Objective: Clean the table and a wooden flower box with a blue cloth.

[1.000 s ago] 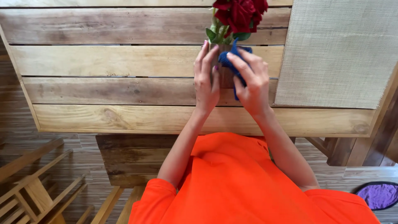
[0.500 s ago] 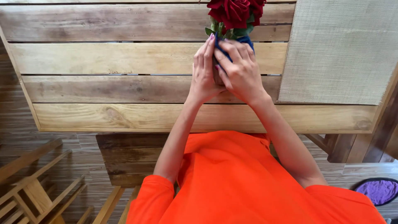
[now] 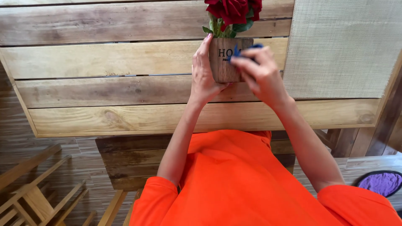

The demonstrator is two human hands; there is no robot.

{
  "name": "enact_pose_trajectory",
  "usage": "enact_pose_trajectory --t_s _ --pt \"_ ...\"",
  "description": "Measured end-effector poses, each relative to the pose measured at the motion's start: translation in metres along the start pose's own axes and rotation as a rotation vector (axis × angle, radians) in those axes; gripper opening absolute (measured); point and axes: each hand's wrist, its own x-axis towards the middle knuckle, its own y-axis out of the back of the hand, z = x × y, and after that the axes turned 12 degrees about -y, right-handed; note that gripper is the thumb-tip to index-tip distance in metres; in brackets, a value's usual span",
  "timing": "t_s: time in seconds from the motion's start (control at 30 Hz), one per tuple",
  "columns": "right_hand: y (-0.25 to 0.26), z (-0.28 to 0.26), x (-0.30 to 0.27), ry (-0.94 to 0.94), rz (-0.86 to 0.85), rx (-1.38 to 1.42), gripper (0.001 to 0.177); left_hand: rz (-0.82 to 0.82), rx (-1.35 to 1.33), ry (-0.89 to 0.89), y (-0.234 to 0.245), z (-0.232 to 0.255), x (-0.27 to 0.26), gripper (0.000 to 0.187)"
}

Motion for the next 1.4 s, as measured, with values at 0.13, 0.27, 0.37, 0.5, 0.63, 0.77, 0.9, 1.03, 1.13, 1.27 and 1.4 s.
enact_pose_trajectory --t_s 0.13,0.27,0.37,0.5,0.63,0.77,0.9,1.03,1.13,1.27,1.4 --pt "-0.017 -0.009 0.028 -0.083 0.132 0.032 0.034 0.003 0.013 0.005 0.001 0.003 0.000 0.134" --pt "-0.029 -0.021 0.030 -0.032 0.159 -0.087 0.041 -0.004 0.032 0.068 0.000 0.002 -0.002 0.129" --pt "-0.022 -0.023 0.012 0.017 0.111 -0.136 0.043 0.007 0.020 0.063 -0.001 0.004 -0.004 0.128" --pt "-0.014 -0.013 -0.012 0.052 -0.013 -0.066 0.041 -0.005 0.019 0.061 0.001 0.005 0.000 0.132" --pt "-0.011 -0.001 -0.016 -0.018 -0.010 0.019 0.036 -0.046 0.049 0.060 0.002 0.009 0.001 0.133" --pt "-0.006 0.001 0.002 -0.177 0.161 0.140 0.037 -0.099 0.170 -0.054 0.012 0.037 0.011 0.138" --pt "-0.016 -0.003 0.022 -0.142 0.247 0.023 0.045 -0.236 0.126 -0.049 0.002 0.050 0.013 0.128" --pt "-0.032 0.007 0.013 -0.107 0.246 -0.077 0.054 -0.240 0.111 -0.027 -0.010 0.035 0.016 0.124" --pt "-0.036 0.009 -0.005 -0.146 0.212 -0.033 0.055 -0.251 0.137 -0.036 -0.009 0.034 0.012 0.124" --pt "-0.029 0.002 -0.031 -0.155 0.137 0.079 0.055 -0.279 0.167 -0.012 -0.010 0.031 0.013 0.119" --pt "-0.025 0.006 -0.064 -0.181 0.107 0.213 0.049 -0.297 0.329 -0.058 -0.016 0.027 0.009 0.108"
